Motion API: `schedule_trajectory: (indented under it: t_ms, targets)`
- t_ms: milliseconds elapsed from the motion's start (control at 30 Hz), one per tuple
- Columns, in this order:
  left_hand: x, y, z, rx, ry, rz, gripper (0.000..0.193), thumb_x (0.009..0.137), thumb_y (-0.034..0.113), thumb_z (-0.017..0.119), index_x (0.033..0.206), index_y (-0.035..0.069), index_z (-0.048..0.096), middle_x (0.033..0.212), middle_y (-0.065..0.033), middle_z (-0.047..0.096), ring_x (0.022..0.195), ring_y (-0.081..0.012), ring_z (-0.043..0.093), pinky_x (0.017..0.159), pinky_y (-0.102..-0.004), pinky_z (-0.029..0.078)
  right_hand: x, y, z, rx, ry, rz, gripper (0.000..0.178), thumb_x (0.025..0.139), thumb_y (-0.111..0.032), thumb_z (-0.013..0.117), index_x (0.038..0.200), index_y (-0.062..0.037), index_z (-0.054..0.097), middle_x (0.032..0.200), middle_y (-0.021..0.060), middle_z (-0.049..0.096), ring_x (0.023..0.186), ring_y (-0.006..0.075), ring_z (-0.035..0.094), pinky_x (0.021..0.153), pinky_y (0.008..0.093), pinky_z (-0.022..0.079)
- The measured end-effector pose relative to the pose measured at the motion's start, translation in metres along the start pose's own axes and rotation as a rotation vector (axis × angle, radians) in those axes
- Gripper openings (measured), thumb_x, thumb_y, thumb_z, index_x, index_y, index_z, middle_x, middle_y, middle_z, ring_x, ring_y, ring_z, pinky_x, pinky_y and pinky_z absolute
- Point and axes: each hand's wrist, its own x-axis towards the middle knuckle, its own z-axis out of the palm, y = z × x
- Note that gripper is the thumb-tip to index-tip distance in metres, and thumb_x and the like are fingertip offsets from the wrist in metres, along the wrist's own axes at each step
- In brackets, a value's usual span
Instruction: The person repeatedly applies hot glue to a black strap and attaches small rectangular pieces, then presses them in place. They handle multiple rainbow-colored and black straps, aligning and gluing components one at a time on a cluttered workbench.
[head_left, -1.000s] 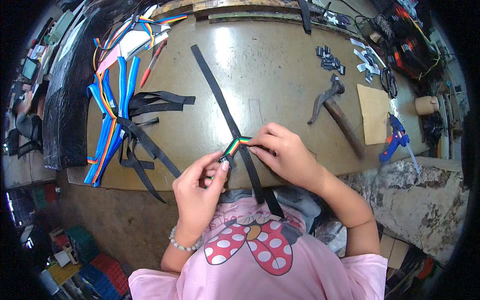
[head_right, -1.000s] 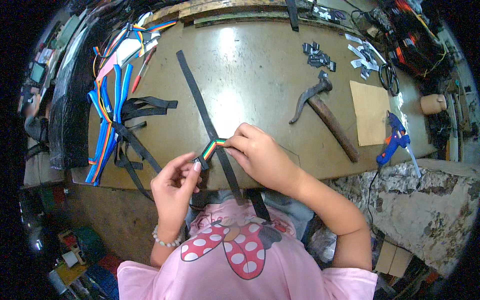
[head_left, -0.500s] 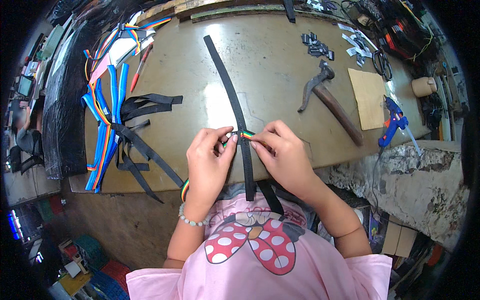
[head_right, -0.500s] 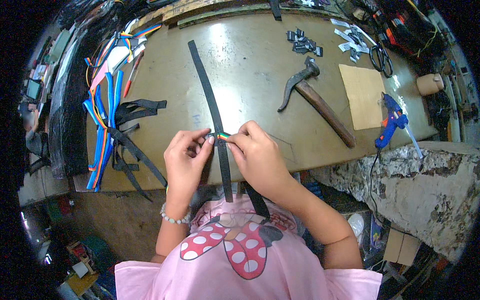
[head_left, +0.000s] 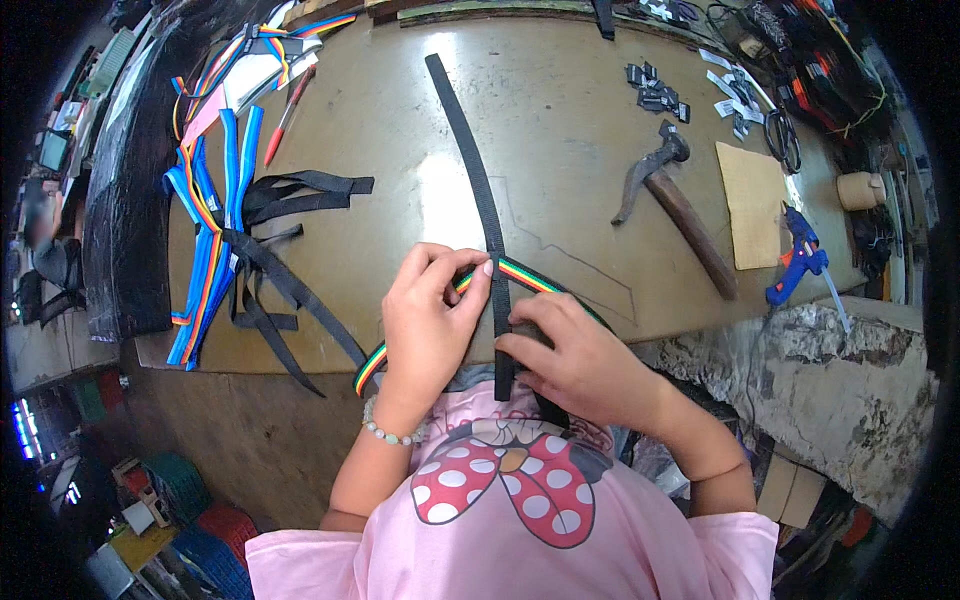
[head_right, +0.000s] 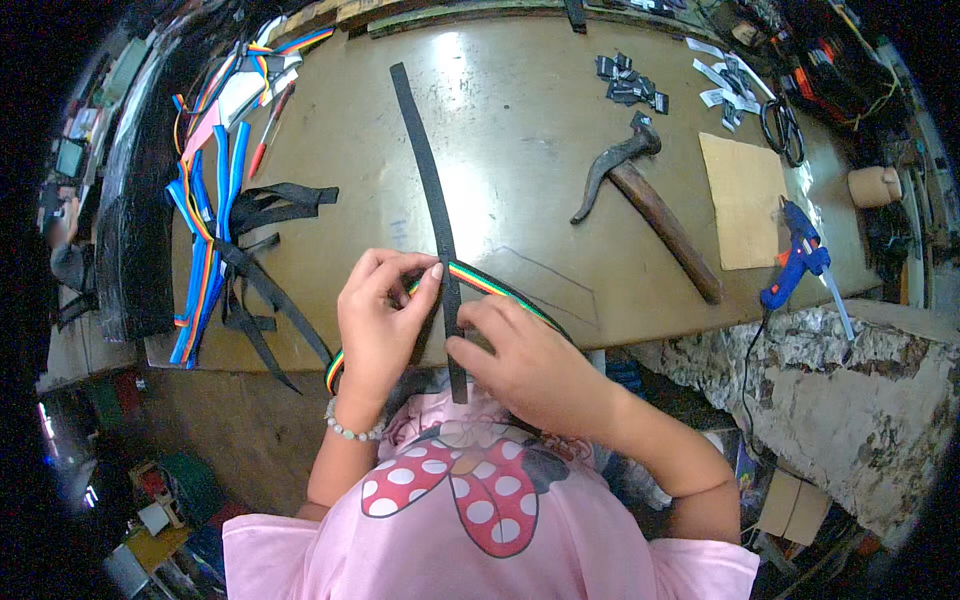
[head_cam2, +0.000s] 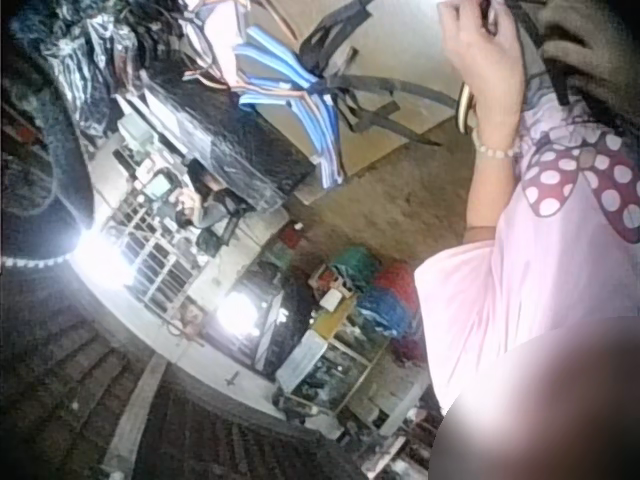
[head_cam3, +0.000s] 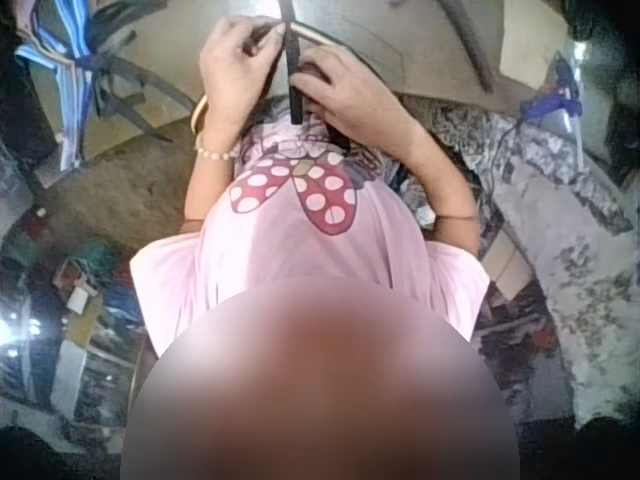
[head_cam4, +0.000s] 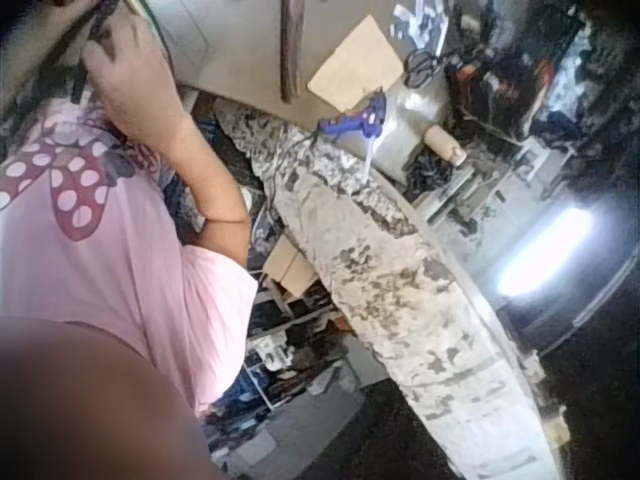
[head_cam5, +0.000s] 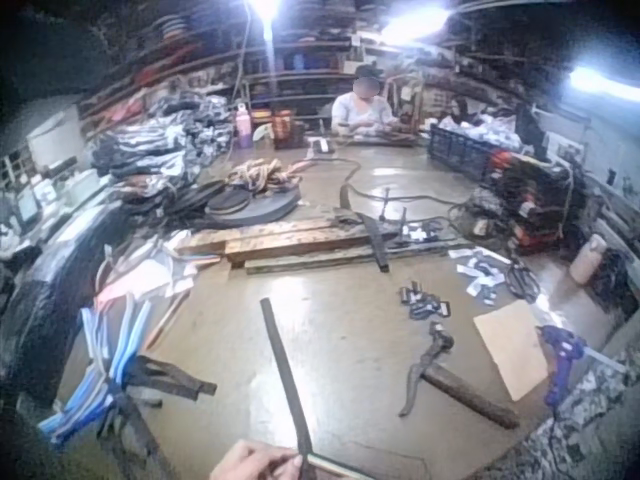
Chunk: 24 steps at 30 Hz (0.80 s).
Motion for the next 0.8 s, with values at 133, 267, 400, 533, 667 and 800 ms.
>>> schedule_trajectory:
  t_ms: [133, 267, 400, 533, 667, 800]
  targets:
    - [-0.002, -0.002, -0.002, -0.017, -0.017, 0.041, 0.017, 0.082, 0.004, 0.074, 0.099, 0.006, 0.074, 0.085, -0.0059, 0.059, 0.059, -0.0124, 0.054, 0.056, -0.0272, 0.046, 0.001, -0.001, 0.014, -0.134, 0.046, -0.057, 0.032, 0.081, -0.011, 0.058, 0.113, -0.0057, 0.057, 0.115, 0.0153, 0.054, 0.109, 0.0327, 0.055, 0.095, 0.0419, 0.048]
    - [-0.004, -0.006, -0.005, -0.058, -0.032, 0.040, 0.019, 0.082, 0.003, 0.073, 0.100, 0.005, 0.075, 0.088, -0.0059, 0.058, 0.061, -0.0128, 0.056, 0.057, -0.0273, 0.047, 0.009, 0.006, 0.006, -0.084, 0.009, -0.040, 0.030, 0.083, -0.011, 0.058, 0.112, -0.0041, 0.058, 0.111, 0.0144, 0.055, 0.099, 0.0322, 0.059, 0.087, 0.0383, 0.052]
    - [-0.004, -0.009, -0.005, -0.090, -0.035, 0.039, 0.018, 0.082, 0.003, 0.074, 0.100, 0.005, 0.075, 0.088, -0.0058, 0.058, 0.061, -0.0125, 0.056, 0.058, -0.0267, 0.048, 0.028, 0.019, -0.010, -0.047, 0.091, -0.085, 0.028, 0.080, -0.003, 0.059, 0.109, -0.0038, 0.060, 0.103, 0.0135, 0.060, 0.095, 0.0323, 0.063, 0.078, 0.0378, 0.053]
    - [-0.003, -0.011, -0.005, -0.120, -0.044, 0.015, 0.018, 0.081, 0.003, 0.075, 0.100, 0.005, 0.075, 0.088, -0.0057, 0.058, 0.061, -0.0127, 0.056, 0.058, -0.0265, 0.048, 0.050, 0.038, -0.015, 0.240, 0.143, 0.143, 0.033, 0.069, 0.011, 0.065, 0.100, -0.0002, 0.063, 0.098, 0.0171, 0.062, 0.091, 0.0346, 0.064, 0.077, 0.0397, 0.052]
    - [-0.003, -0.011, -0.007, -0.136, -0.049, 0.001, 0.019, 0.081, 0.003, 0.074, 0.100, 0.005, 0.074, 0.087, -0.0055, 0.057, 0.060, -0.0132, 0.056, 0.058, -0.0275, 0.048, 0.056, 0.040, -0.017, 0.330, 0.111, 0.226, 0.030, 0.070, 0.009, 0.067, 0.098, -0.0014, 0.064, 0.099, 0.0163, 0.062, 0.088, 0.0345, 0.064, 0.077, 0.0387, 0.052]
    - [-0.004, -0.011, -0.010, -0.139, -0.079, 0.013, 0.021, 0.081, 0.002, 0.074, 0.102, 0.005, 0.074, 0.088, -0.0058, 0.056, 0.062, -0.0133, 0.055, 0.059, -0.0281, 0.047, 0.047, 0.025, -0.022, 0.191, 0.091, 0.106, 0.028, 0.071, 0.005, 0.069, 0.098, -0.0017, 0.065, 0.101, 0.0151, 0.061, 0.089, 0.0338, 0.064, 0.078, 0.0382, 0.053]
